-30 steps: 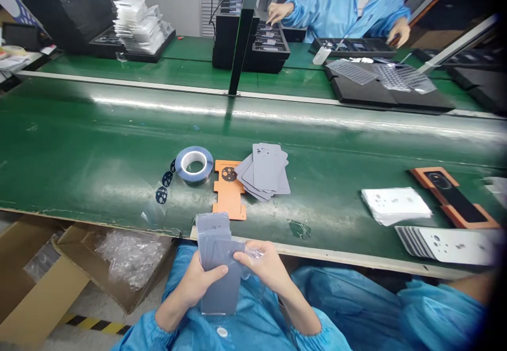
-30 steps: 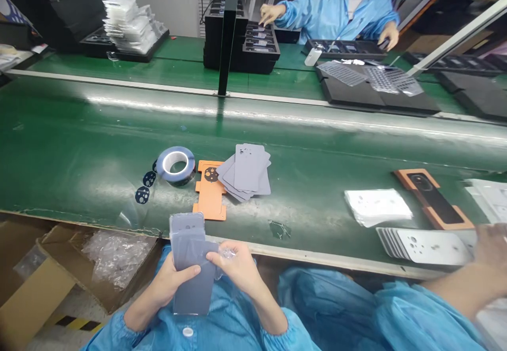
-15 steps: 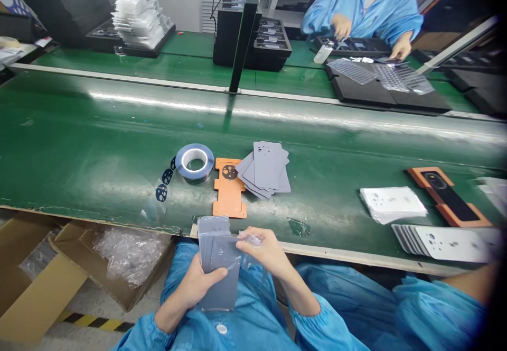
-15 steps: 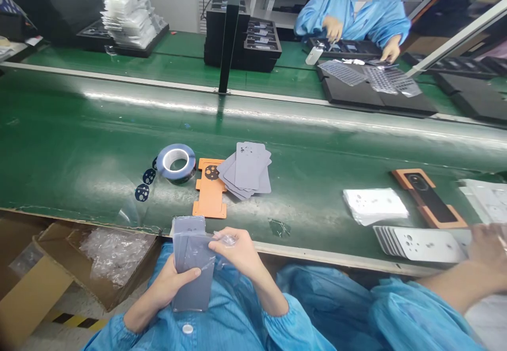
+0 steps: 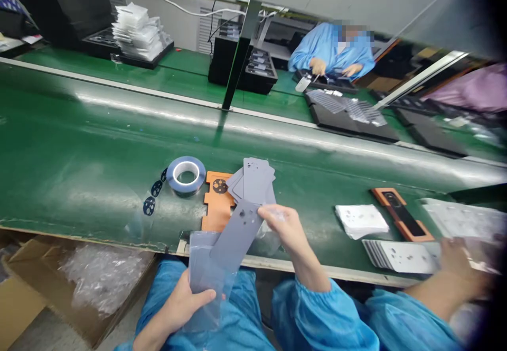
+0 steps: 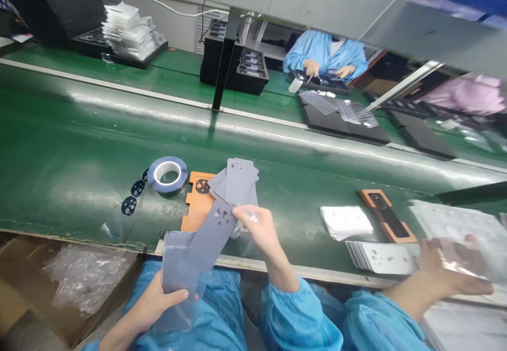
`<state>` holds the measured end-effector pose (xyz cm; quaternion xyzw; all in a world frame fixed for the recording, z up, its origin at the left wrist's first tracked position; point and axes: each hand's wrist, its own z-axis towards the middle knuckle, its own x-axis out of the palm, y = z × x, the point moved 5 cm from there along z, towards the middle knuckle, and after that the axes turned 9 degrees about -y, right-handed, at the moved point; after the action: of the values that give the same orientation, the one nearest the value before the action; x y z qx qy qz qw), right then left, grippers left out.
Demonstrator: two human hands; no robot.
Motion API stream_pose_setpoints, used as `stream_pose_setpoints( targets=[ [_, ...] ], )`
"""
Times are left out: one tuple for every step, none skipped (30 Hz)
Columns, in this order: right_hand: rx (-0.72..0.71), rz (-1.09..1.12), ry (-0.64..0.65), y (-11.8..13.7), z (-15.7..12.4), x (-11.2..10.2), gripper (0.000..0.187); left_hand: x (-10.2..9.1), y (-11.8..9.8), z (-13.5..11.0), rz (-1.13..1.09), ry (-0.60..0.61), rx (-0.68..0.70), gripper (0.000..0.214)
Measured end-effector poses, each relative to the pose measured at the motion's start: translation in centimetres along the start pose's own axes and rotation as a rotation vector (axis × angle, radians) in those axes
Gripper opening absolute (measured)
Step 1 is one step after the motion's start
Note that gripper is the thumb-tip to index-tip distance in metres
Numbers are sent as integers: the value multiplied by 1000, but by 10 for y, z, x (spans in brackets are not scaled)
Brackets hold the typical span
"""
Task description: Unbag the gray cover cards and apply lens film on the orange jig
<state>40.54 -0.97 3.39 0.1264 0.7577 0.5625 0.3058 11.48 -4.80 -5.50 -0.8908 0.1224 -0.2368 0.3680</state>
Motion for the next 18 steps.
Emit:
stream_pose_setpoints(
  targets=[
    [-30,-33,-85,10,19,-14,46,0,0,1,-19,-6,-20,55],
    [-64,-70,-160,19,38,-27,49,-1,-1,3,-36,-16,-28,54],
    [-88,-119,-206,28,58,-37,50,-2,-3,4,-50,-25,-22,54],
    [-95,-170,-235,36,77,-44,51,-2,-6,6,-63,-26,-9,55],
    [-100,-199,-247,41,95,-48,50,-2,-9,8,-77,-24,6,56],
    [-101,-226,-252,45,111,-49,49,-2,-13,10,-91,-28,21,56],
    [-103,-245,-253,48,124,-49,46,-2,-17,11,-103,-37,33,57],
    [-107,-262,-255,50,135,-48,43,-2,-21,12,-113,-49,44,58],
    [-113,-282,-264,51,142,-48,40,-2,-26,13,-121,-62,56,59],
    [-121,-304,-279,52,146,-49,38,-1,-30,13,-129,-70,67,60],
    [-131,-325,-301,53,146,-50,36,-1,-34,13,-139,-76,77,60],
    [-140,-344,-327,53,142,-53,37,0,-38,12,-152,-79,85,61],
    [-148,-359,-354,54,134,-55,39,2,-42,12,-163,-76,95,61],
    [-160,-367,-375,54,121,-56,41,3,-45,13,-173,-69,107,61],
    [-178,-365,-384,54,104,-55,42,5,-48,13,-179,-63,120,61],
    [-189,-353,-374,53,84,-51,42,8,-51,14,-180,-54,133,61],
    [-213,-326,-334,51,61,-41,40,11,-54,15,-176,-44,145,59],
    [-220,-287,-266,48,37,-28,39,14,-56,16,-169,-31,154,56]
  ],
)
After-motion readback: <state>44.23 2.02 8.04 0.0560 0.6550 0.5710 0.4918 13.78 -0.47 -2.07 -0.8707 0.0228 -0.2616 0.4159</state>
